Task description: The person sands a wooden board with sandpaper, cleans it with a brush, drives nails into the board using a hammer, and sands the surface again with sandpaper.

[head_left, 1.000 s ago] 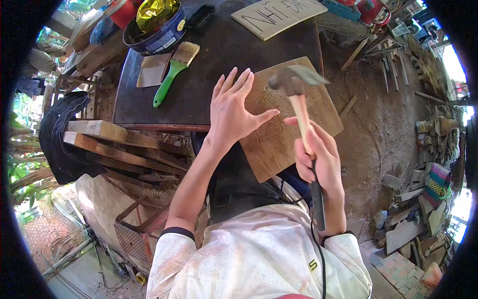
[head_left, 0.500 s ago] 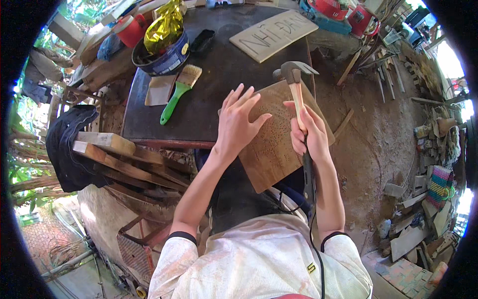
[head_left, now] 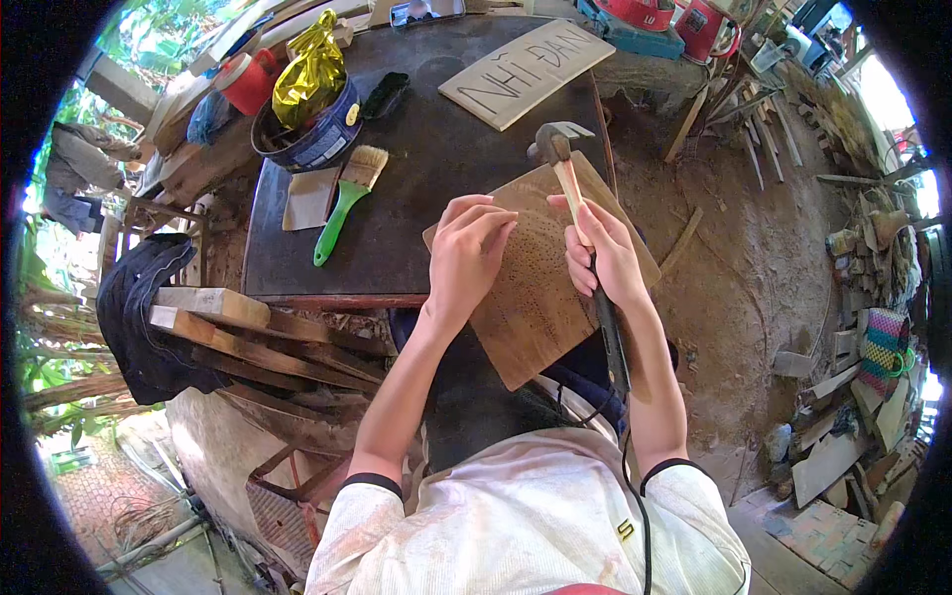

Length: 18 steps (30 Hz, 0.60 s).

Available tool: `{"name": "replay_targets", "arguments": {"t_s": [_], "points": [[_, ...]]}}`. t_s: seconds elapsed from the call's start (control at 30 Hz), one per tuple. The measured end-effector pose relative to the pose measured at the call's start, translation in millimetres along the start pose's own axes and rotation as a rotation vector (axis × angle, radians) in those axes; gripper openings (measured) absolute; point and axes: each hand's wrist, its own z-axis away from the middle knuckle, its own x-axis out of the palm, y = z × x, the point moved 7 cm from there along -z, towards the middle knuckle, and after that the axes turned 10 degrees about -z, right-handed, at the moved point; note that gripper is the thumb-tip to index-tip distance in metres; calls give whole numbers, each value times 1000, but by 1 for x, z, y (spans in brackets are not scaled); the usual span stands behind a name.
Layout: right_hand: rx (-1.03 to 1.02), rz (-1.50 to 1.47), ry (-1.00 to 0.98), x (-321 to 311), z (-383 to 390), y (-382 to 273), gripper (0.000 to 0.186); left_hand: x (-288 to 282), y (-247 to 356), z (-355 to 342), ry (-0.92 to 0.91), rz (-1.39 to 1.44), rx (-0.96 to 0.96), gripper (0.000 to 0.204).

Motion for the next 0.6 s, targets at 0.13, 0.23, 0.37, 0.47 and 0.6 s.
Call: {"name": "replay_targets", "arguments": {"t_s": [0.13, 0.23, 0.37, 0.47, 0.6], "points": [[-6, 26, -20, -1, 0, 2, 51, 0, 2, 0, -14, -33, -36, 27], [-9, 75, -23, 0, -2, 3, 50, 1, -1, 1, -64, -61, -141, 46], [-13, 144, -14, 2, -2, 5, 49, 5, -4, 2, -81, 2, -33, 57], [-6, 156, -20, 1, -3, 6, 49, 7, -1, -4, -184, 10, 0, 53], [2, 170, -37, 2, -4, 5, 49, 9, -4, -5, -234, 27, -15, 49]]}}
